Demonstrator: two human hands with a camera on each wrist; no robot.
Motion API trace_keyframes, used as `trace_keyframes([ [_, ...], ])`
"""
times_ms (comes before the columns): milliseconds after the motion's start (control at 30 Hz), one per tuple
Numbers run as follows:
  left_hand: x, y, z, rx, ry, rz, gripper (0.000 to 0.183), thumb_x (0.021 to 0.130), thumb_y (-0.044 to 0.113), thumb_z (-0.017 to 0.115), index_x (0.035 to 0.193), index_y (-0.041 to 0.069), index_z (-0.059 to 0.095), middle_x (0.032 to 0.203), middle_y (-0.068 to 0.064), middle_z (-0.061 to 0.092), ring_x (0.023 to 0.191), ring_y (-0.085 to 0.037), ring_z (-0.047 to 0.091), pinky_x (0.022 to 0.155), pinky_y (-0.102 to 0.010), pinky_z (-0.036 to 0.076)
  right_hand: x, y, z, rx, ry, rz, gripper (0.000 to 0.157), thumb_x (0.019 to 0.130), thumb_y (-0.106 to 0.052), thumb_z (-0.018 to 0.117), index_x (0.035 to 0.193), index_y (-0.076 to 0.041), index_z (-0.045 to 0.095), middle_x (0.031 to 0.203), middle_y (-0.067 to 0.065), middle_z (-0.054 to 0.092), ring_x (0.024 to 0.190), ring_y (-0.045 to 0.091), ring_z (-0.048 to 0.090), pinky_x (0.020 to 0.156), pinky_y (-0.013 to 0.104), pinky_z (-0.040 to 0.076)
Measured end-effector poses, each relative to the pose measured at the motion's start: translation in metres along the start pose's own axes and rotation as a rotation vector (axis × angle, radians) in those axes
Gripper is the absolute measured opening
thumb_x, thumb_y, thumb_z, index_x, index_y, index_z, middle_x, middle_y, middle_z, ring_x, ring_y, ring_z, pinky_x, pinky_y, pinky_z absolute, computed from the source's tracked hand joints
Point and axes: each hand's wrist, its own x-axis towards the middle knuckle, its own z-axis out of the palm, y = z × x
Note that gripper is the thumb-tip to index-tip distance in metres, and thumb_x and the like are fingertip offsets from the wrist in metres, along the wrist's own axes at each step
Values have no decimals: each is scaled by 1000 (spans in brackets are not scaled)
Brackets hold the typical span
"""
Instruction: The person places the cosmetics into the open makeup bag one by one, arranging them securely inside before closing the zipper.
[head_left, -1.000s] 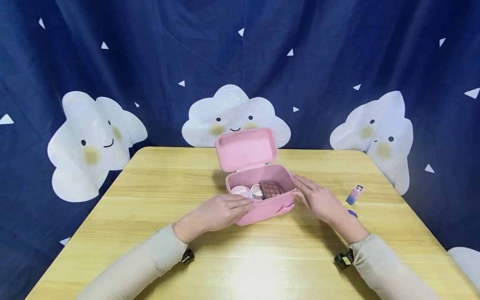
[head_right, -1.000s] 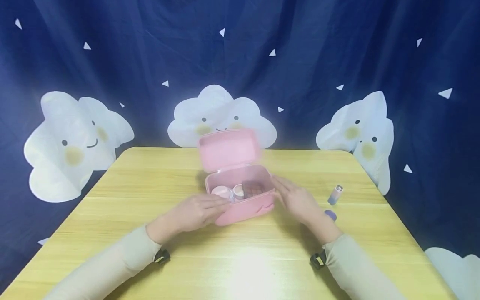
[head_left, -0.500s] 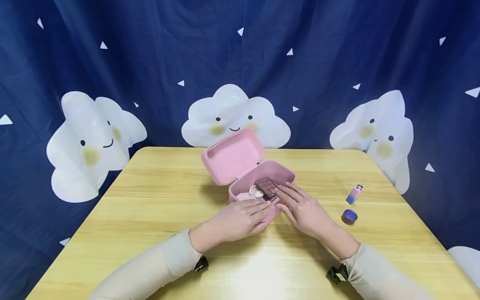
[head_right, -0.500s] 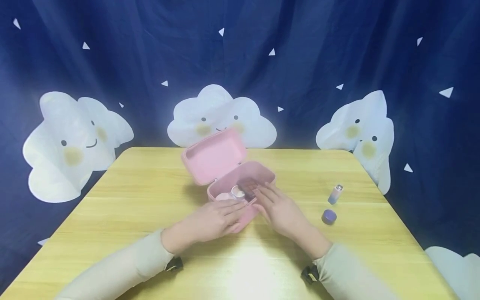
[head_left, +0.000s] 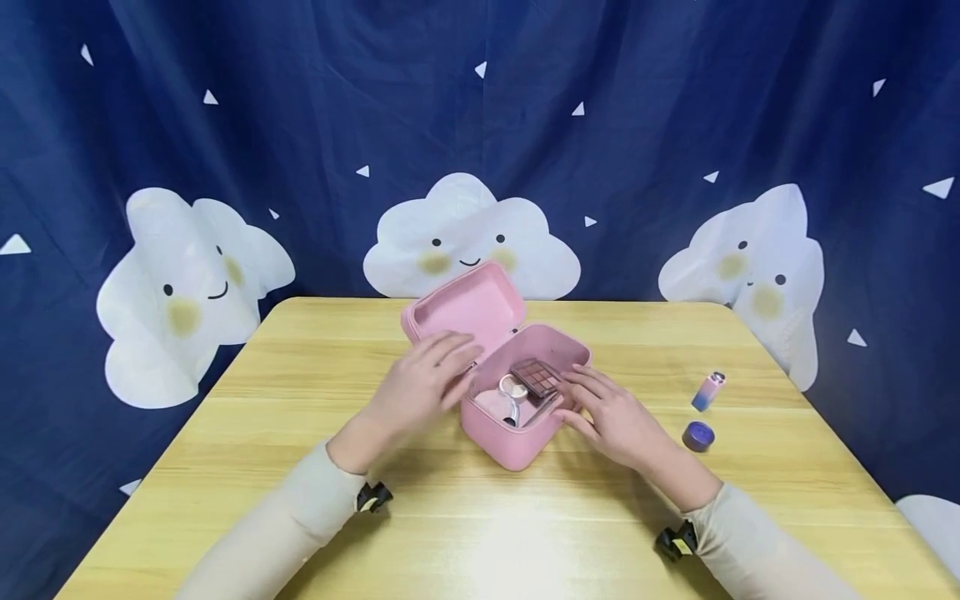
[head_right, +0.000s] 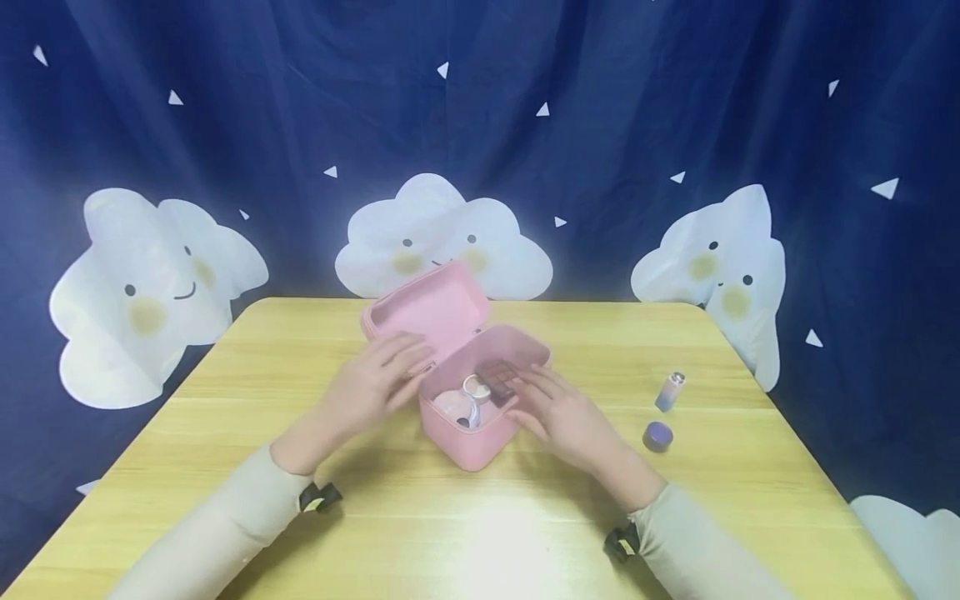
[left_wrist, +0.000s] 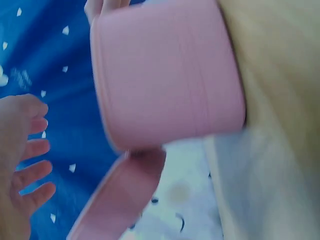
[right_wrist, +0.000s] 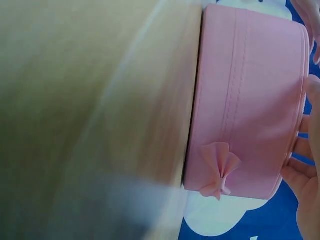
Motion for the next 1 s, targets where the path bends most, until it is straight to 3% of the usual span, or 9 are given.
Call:
trace_keyframes([
  [167, -4, -22, -9, 19, 93, -152, 37, 94, 26, 61, 123, 3, 63, 125, -17, 61, 116, -37, 55, 104, -48, 42, 2, 5, -2, 19, -14, 11, 58, 99, -49, 49, 121, 2, 64, 127, 17, 61, 122, 39, 53, 103, 53, 42],
  [267, -8, -32, -11, 19, 112, -271, 38, 91, 21, 66, 125, 3, 63, 127, -15, 60, 117, -36, 54, 100, -47, 46, 3, 9, -3, 39, -13, 13, 57, 100, -51, 45, 114, 0, 66, 125, 17, 62, 122, 40, 53, 103, 54, 41],
  [433, -14, -38, -11, -14, 90, -436, 42, 93, 24, 65, 129, 4, 60, 127, -13, 59, 118, -33, 53, 99, -48, 45, 5, 16, -2, 60, -7, 13, 48, 99, -49, 47, 103, -5, 65, 122, 16, 63, 122, 40, 53, 103, 56, 41],
  [633, -20, -36, -8, -126, 34, -608, 47, 96, 33, 62, 133, 5, 57, 130, -14, 59, 116, -32, 57, 95, -52, 46, 3, 12, 0, 35, -32, 130, 43, 97, -42, 57, 115, -3, 65, 133, 18, 57, 127, 39, 48, 105, 56, 38],
  [800, -20, -33, -6, -203, 64, -637, 45, 96, 29, 62, 134, 7, 57, 126, -13, 61, 94, -26, 64, 77, -44, 53, -1, -1, -2, 28, -61, 298, 55, 98, -43, 56, 134, -1, 56, 145, 21, 45, 129, 43, 45, 103, 60, 37],
  [1000, -18, -28, -11, -153, 135, -568, 40, 91, 21, 66, 128, 7, 63, 121, -10, 65, 91, -22, 64, 73, -39, 55, 2, 0, 1, 61, -84, 309, 55, 99, -37, 57, 138, 0, 52, 148, 20, 42, 127, 44, 47, 100, 58, 41],
])
